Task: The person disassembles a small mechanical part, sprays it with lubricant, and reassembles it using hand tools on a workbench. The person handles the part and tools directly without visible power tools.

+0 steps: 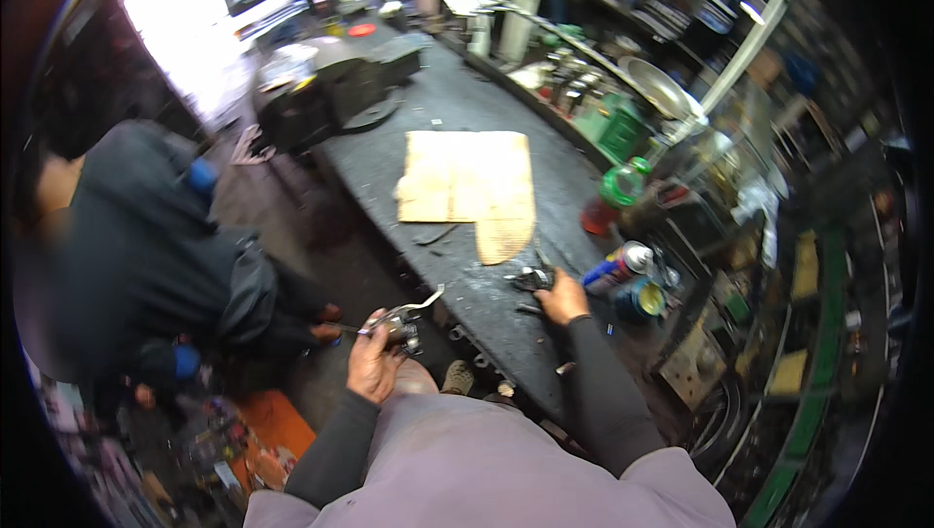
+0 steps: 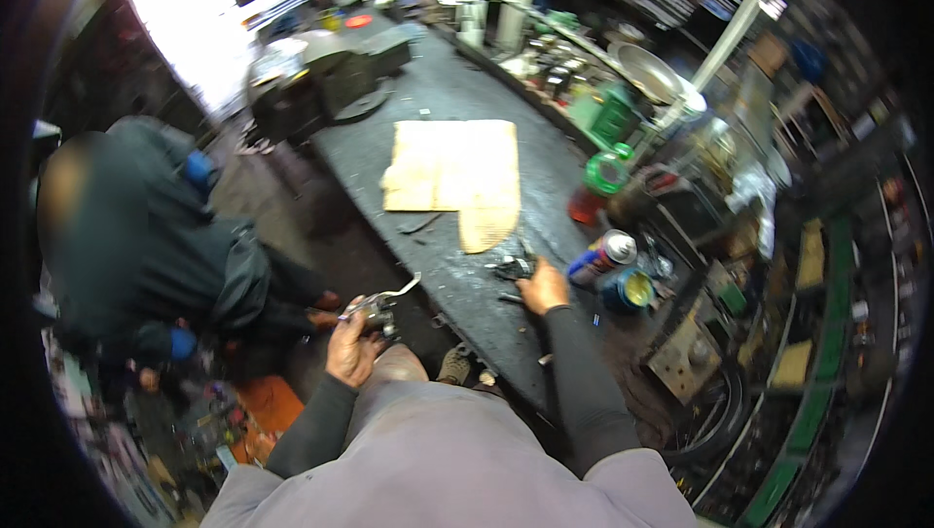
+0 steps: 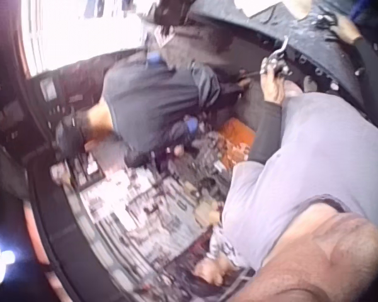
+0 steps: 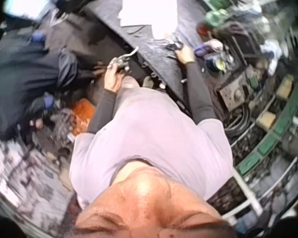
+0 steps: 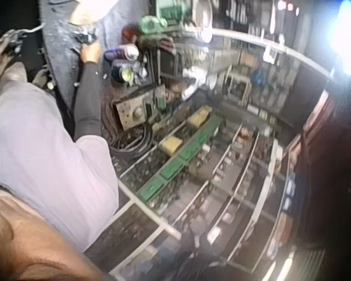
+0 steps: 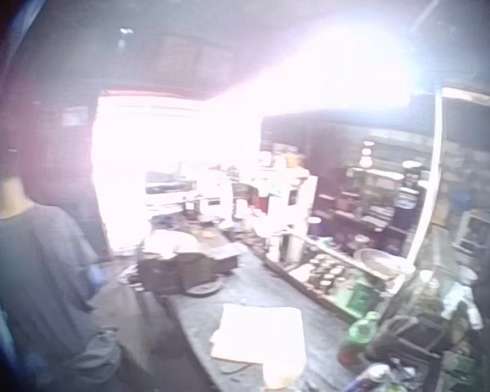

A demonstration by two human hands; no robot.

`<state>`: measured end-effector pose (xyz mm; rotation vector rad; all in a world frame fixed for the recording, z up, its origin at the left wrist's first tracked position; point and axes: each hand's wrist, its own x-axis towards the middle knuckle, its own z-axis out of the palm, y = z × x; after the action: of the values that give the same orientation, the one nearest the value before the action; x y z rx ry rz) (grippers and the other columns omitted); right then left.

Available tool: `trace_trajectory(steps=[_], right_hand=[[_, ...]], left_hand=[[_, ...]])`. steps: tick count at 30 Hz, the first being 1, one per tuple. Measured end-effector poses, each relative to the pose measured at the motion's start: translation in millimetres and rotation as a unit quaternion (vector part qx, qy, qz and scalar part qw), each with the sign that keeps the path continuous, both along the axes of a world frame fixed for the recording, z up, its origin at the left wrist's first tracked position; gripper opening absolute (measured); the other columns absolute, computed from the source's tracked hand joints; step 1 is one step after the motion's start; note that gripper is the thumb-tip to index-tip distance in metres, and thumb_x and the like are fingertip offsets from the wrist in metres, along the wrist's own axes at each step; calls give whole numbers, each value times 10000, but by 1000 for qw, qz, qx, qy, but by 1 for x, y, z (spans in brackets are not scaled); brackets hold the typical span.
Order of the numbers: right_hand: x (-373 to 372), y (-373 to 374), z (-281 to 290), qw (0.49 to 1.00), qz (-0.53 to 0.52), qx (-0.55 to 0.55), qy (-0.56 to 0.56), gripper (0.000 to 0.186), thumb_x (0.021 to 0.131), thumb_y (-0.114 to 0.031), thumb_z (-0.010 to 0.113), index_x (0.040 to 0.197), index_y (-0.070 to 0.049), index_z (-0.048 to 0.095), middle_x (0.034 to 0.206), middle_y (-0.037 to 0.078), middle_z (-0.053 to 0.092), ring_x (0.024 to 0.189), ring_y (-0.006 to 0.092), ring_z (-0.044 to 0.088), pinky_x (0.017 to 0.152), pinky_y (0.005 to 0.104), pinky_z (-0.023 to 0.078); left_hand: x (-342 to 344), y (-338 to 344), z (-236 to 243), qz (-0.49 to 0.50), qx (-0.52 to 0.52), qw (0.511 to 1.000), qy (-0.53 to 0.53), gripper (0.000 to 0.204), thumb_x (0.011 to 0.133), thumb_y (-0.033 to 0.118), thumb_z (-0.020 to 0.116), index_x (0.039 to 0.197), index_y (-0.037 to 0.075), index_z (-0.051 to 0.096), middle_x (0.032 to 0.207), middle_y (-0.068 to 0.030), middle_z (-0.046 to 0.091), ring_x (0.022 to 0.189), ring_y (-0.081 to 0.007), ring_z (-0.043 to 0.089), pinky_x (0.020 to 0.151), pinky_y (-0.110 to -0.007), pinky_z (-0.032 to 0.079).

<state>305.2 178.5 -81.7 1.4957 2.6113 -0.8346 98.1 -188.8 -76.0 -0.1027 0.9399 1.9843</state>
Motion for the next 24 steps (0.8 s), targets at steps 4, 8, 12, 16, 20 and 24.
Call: trace_trajectory(steps=[4,8,12,16,20,24], right_hand=[[18,1,0,990,37,118,66,826,888,-248,864,1582,20,506,1500,287,642,1414,448,602,1200,502,475],[13,-45,41,977,80,45,194,817,818,-108,879,1544,50,539,1424,264,687,1332,385,665,1165,438,501],[-2,-114,60,918,109,-233,301,707,821,-29,869,1457,77,578,1252,146,753,1157,226,707,1064,367,545],[-30,-195,68,848,94,-446,272,623,888,7,830,1401,-25,477,845,23,650,622,79,574,512,238,436],[-50,-260,60,753,139,-607,214,440,957,-50,809,1324,-100,573,978,-4,639,632,85,542,517,237,421],[-59,-293,45,658,137,-727,141,303,1100,-286,608,1373,-155,590,1215,38,672,842,207,605,612,321,458]], left_hand=[[20,-11,11,50,22,998,18,490,1056,196,781,1500,207,574,1437,-45,695,1272,-223,678,1013,-506,588],[39,-48,11,115,51,991,34,533,1026,87,792,1501,191,573,1424,-62,702,1280,-231,685,1018,-475,585],[66,-88,5,186,86,977,53,546,1025,49,774,1517,155,559,1434,-88,694,1287,-240,689,1036,-456,581],[109,-134,-2,277,67,957,63,561,1027,52,772,1531,132,539,1409,-76,692,1276,-224,686,1056,-420,568],[161,-179,11,390,13,919,48,526,1043,78,758,1526,130,554,1391,-55,699,1257,-190,679,980,-379,564],[212,-215,15,483,13,873,70,523,1019,94,784,1503,147,593,1362,-20,720,1205,-147,682,840,-310,520]])
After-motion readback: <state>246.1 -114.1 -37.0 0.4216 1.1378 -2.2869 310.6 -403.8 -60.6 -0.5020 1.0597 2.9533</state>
